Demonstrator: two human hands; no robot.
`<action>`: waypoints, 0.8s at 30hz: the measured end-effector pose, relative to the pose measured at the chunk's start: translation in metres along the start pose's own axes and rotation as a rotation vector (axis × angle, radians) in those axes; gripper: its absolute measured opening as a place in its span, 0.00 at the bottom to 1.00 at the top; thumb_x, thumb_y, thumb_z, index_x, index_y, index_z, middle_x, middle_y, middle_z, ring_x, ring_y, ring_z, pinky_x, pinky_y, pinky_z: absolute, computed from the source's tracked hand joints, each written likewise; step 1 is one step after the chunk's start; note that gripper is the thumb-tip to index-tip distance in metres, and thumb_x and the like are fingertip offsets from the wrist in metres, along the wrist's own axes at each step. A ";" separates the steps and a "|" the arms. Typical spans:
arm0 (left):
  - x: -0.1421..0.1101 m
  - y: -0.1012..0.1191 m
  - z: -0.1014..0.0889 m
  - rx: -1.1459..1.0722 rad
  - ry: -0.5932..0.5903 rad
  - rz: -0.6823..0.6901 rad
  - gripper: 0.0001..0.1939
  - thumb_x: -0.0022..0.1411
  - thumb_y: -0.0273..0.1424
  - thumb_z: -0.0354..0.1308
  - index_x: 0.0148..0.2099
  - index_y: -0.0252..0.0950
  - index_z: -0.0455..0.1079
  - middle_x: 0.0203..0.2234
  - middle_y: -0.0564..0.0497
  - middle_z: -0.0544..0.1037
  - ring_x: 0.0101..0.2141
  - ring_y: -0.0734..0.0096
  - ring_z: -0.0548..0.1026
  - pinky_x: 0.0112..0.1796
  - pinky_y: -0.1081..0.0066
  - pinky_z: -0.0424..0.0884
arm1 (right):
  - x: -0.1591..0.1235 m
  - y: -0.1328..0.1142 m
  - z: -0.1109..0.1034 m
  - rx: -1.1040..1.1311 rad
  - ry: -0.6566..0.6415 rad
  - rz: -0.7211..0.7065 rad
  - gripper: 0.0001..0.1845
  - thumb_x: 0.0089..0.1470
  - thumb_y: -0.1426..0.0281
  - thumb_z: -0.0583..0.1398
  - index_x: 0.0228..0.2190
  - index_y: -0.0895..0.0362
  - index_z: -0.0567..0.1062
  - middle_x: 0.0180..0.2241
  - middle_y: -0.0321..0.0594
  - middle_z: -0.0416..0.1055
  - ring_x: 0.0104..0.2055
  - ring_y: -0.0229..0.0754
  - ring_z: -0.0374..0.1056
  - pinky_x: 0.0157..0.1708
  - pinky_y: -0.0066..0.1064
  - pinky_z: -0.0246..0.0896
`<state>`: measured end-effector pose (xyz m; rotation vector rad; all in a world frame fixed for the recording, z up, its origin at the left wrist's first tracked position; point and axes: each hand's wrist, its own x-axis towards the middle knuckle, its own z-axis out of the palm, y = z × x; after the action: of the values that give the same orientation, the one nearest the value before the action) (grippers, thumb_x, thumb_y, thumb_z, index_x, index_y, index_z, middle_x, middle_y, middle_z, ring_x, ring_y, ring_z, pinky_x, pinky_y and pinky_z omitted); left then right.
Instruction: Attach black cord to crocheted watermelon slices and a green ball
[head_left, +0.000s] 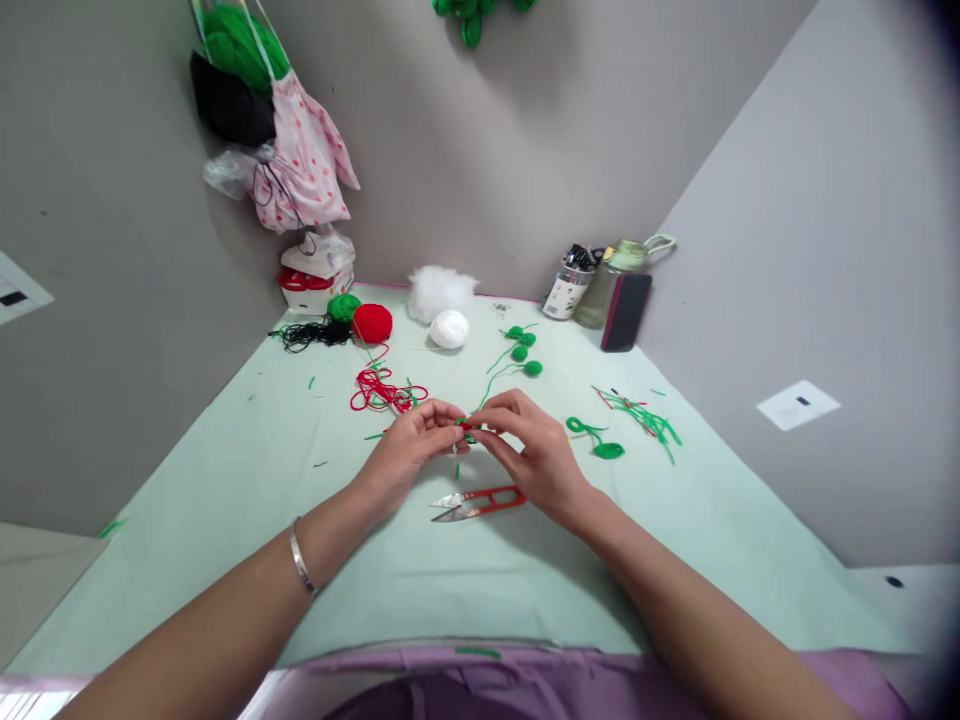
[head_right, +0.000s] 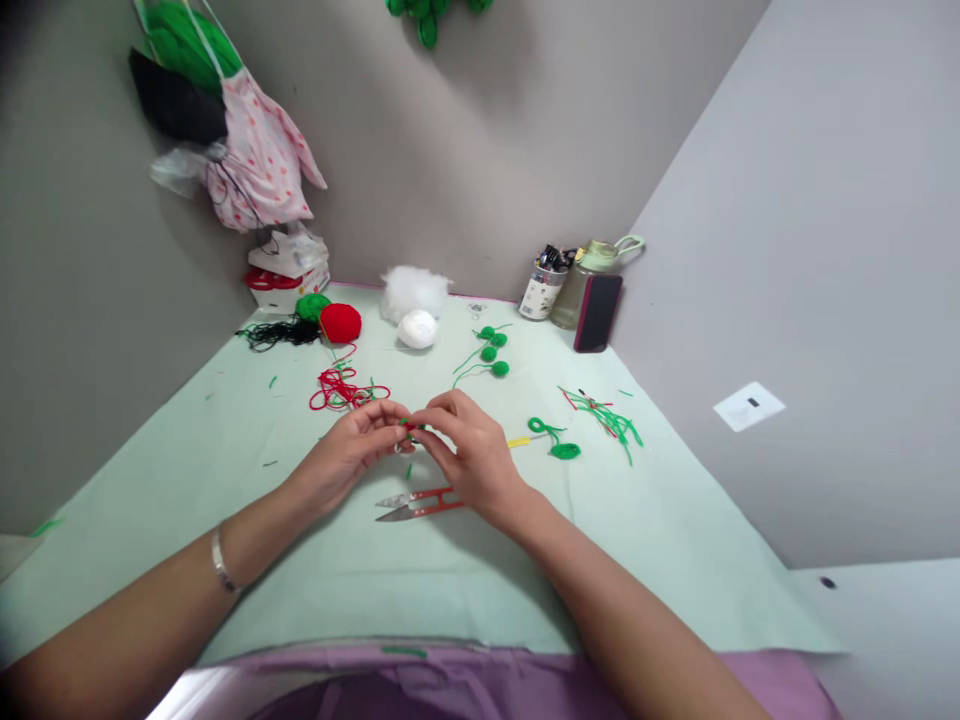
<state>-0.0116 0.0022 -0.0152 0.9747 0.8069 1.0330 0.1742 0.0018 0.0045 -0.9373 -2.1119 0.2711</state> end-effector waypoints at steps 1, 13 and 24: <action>0.000 0.000 0.001 0.021 0.003 0.001 0.09 0.57 0.31 0.63 0.40 0.35 0.70 0.32 0.53 0.74 0.33 0.72 0.74 0.41 0.69 0.68 | 0.000 0.001 0.001 -0.063 0.000 -0.052 0.07 0.61 0.73 0.57 0.38 0.55 0.76 0.36 0.42 0.70 0.37 0.39 0.68 0.35 0.31 0.65; 0.003 -0.003 0.000 0.202 0.019 -0.006 0.08 0.55 0.31 0.62 0.37 0.36 0.69 0.29 0.54 0.73 0.31 0.72 0.74 0.38 0.69 0.65 | 0.006 -0.016 -0.013 0.424 -0.091 0.247 0.08 0.63 0.66 0.55 0.35 0.56 0.70 0.32 0.41 0.73 0.30 0.37 0.69 0.28 0.29 0.64; 0.005 -0.006 -0.005 0.170 0.039 -0.012 0.11 0.56 0.35 0.64 0.41 0.36 0.73 0.31 0.53 0.76 0.33 0.70 0.76 0.42 0.67 0.68 | 0.011 -0.011 -0.029 0.628 0.018 0.414 0.10 0.58 0.62 0.61 0.31 0.56 0.73 0.22 0.34 0.66 0.23 0.34 0.59 0.23 0.28 0.56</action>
<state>-0.0123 0.0071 -0.0230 1.0951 0.9437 0.9877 0.1855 -0.0016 0.0349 -0.9609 -1.6292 1.0594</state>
